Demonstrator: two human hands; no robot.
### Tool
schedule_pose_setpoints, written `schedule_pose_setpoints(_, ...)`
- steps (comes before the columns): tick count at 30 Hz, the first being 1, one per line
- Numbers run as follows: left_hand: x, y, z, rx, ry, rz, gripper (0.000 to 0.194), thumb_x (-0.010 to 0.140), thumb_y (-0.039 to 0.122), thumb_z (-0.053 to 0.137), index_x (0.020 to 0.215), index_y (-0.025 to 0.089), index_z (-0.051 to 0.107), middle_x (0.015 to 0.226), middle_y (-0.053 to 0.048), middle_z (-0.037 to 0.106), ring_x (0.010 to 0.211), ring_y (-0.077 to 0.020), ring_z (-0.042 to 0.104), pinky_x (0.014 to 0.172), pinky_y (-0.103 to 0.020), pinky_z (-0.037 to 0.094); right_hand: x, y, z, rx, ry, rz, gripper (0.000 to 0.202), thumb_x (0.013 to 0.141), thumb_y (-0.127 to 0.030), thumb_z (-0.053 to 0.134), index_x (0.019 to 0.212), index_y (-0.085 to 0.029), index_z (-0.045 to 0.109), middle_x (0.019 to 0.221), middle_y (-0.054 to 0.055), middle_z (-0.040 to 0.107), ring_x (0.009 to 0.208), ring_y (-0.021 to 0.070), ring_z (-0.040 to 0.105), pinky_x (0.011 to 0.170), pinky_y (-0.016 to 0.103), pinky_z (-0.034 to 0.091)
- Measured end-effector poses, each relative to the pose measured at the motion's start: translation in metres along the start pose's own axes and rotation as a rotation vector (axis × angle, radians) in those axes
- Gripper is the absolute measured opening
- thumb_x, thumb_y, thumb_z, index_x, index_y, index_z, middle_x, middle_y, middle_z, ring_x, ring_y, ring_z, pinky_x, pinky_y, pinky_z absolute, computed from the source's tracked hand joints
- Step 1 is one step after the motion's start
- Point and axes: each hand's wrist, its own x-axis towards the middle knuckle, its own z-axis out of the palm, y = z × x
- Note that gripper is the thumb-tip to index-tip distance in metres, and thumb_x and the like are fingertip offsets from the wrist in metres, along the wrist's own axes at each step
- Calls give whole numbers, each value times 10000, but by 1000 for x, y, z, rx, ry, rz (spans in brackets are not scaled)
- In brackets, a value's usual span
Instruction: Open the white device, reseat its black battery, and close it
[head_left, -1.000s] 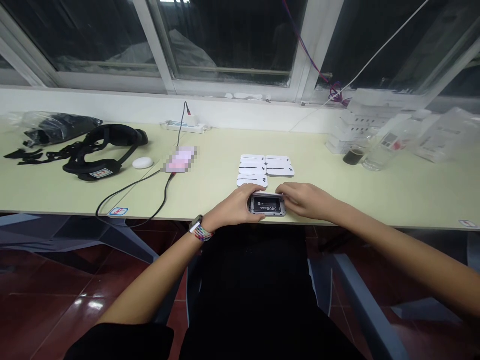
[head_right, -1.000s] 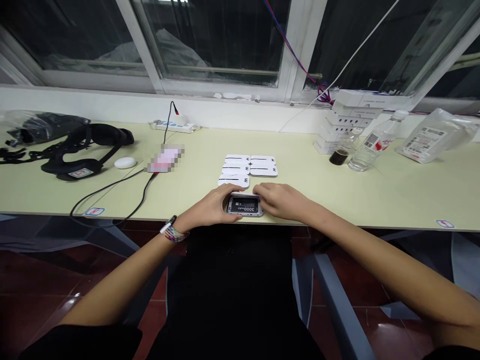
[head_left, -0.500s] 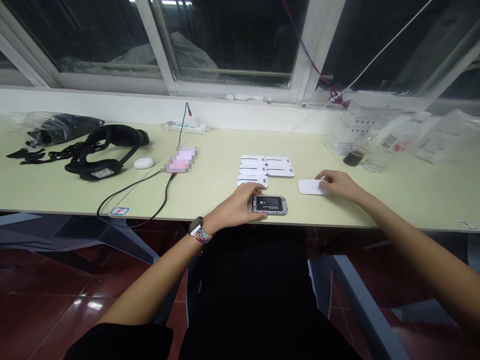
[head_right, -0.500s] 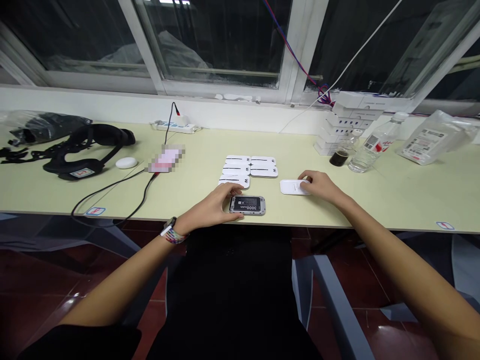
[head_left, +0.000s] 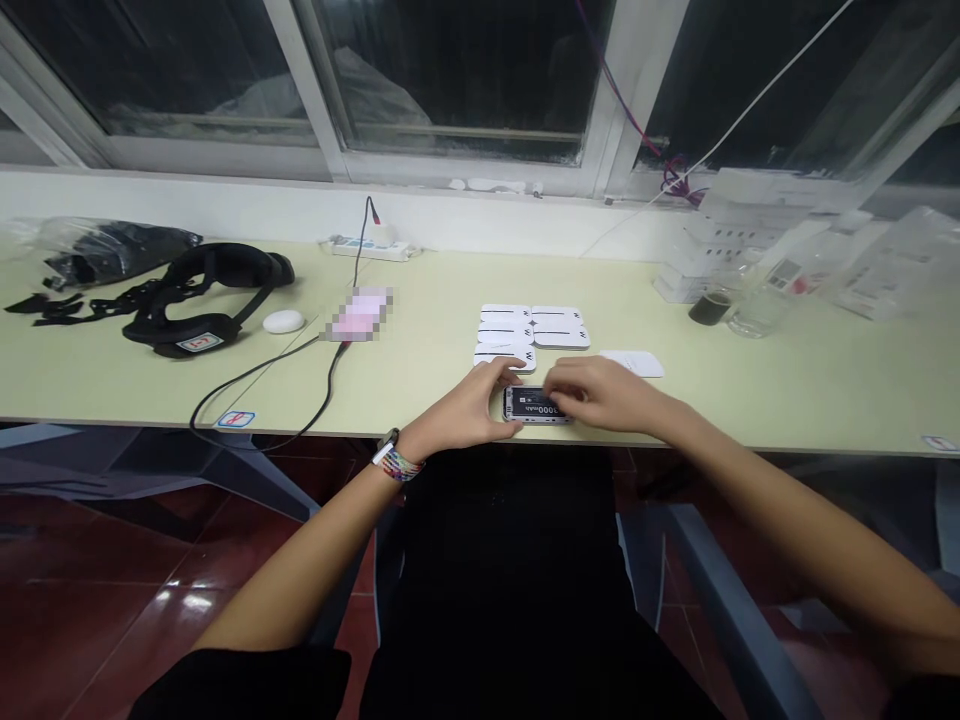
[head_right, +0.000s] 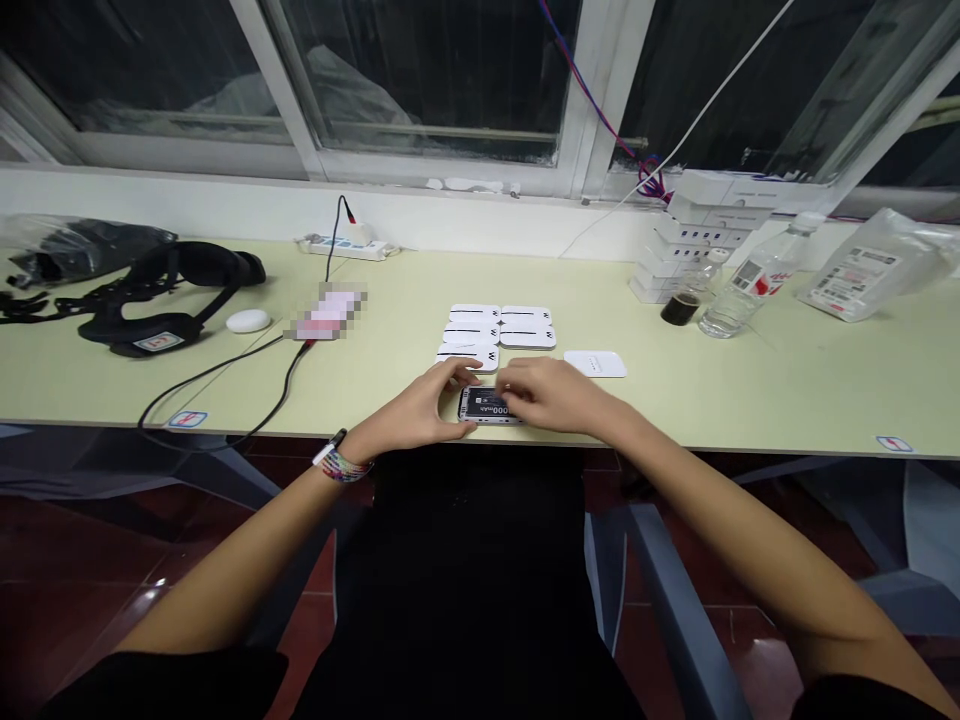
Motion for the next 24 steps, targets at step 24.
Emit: schedule_pose_setpoints(24,3,9,-3,-92,28,-28,778,770,232,785,1495,219,503,1374,-130,698,1173,-324,722,944,-441,604,85,-16,5,-116,-332,-248,168,783,-173,605,672,-215,487,648,-30,545,634,139,425,636,319,258)
